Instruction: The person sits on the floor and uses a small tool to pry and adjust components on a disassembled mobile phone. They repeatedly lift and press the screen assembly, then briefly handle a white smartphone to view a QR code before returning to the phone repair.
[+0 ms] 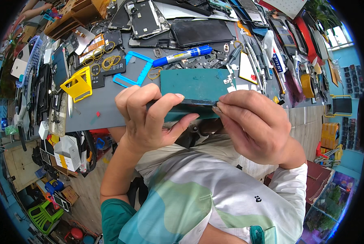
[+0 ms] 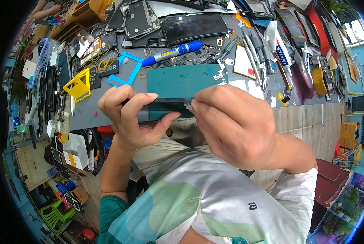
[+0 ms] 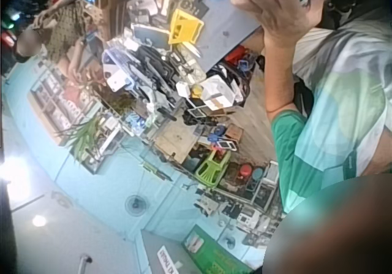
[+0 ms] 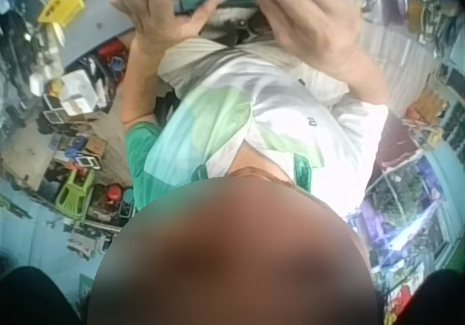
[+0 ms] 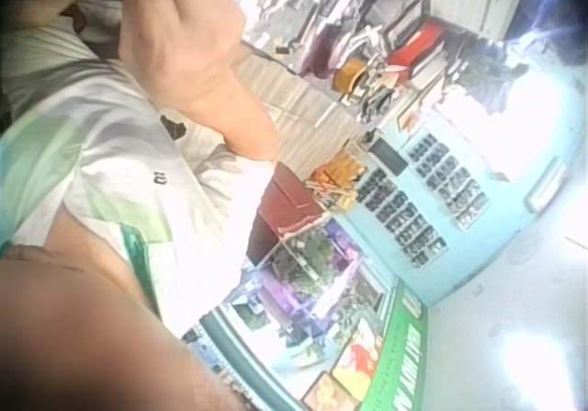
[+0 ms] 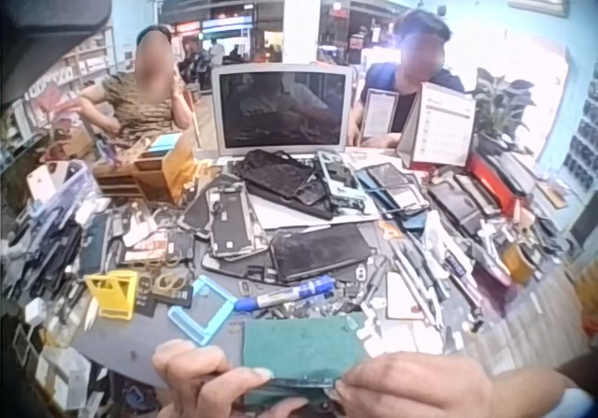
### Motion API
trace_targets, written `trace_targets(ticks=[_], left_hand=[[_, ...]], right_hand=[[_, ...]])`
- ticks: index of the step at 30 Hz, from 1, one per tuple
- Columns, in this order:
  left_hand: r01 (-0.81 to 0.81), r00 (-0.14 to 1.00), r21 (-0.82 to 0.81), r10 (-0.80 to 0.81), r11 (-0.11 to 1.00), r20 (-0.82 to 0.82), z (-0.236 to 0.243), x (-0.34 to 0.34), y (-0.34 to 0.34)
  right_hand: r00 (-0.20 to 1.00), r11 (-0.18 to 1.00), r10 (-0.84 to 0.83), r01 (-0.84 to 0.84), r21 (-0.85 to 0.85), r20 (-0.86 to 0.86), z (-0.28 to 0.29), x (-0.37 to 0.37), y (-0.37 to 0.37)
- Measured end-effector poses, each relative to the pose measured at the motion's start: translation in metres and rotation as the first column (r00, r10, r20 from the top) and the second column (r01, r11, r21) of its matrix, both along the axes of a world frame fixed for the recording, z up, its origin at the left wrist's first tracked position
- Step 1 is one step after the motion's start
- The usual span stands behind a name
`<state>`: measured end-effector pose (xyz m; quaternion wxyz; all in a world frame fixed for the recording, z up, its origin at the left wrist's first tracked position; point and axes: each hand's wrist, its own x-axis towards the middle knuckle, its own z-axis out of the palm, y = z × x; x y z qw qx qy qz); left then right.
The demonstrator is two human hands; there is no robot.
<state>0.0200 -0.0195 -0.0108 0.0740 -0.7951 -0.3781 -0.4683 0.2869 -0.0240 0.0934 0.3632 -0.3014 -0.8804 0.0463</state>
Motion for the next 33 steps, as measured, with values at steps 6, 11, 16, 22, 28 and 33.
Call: trace_targets(ticks=[6,11,16,22,28,33], left_hand=[[0.004,1.000,-0.002,-0.004,1.000,-0.002,0.000,0.000,0.000],[0.005,1.000,-0.006,-0.005,1.000,-0.006,0.001,0.000,0.000],[0.009,1.000,-0.005,-0.009,1.000,0.006,0.000,0.000,0.000],[0.005,1.000,-0.012,-0.005,1.000,0.006,0.000,0.000,0.000],[0.007,1.000,-0.005,-0.007,1.000,0.001,0.000,-0.001,0.001],[-0.005,1.000,0.016,0.005,1.000,-0.015,0.003,0.000,0.004]], right_hand=[[1.000,1.000,-0.011,0.011,-0.029,0.014,0.004,0.001,0.000],[1.000,0.998,-0.010,0.010,-0.064,0.006,0.007,0.000,0.001],[0.999,0.991,-0.032,0.034,-0.128,0.019,0.011,0.001,-0.002],[1.000,0.996,-0.009,0.009,-0.083,-0.002,0.008,-0.001,0.003],[0.997,0.984,-0.045,0.054,-0.169,0.058,0.015,0.003,-0.004],[0.998,0.999,-0.006,0.003,0.050,0.060,-0.001,0.002,0.000]])
